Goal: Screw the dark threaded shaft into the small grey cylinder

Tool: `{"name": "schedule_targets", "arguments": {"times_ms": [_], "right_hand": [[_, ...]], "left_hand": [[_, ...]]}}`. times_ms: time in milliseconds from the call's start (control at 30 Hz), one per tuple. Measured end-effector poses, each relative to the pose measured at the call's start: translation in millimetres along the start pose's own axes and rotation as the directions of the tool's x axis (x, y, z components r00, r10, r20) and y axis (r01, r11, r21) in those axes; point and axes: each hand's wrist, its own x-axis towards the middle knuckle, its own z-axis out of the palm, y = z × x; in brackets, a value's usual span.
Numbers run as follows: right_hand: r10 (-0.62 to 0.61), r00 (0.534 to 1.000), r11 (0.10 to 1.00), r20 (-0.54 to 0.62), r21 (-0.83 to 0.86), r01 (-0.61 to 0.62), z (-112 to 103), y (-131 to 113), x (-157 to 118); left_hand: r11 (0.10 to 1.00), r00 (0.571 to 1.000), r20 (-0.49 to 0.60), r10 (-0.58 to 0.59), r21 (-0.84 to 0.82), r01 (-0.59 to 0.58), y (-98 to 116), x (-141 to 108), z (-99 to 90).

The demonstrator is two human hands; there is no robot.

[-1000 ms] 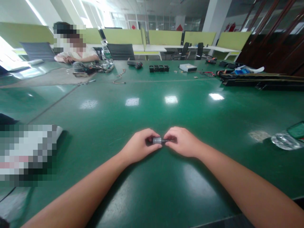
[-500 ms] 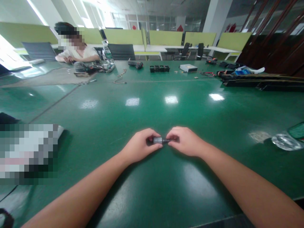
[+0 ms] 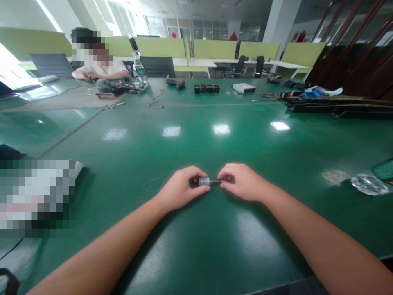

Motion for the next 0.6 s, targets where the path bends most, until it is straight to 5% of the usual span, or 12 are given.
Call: {"name": "schedule_targets", "arguments": {"times_ms": [600], "right_hand": [[0.03,0.999,0.999,0.03,-0.013,-0.029,-5.8,2.0,-2.7]], "left_hand": [[1.0,1.0,-0.002,-0.014,-0.008,0.014,1.2,-0.1,-0.3]]}}
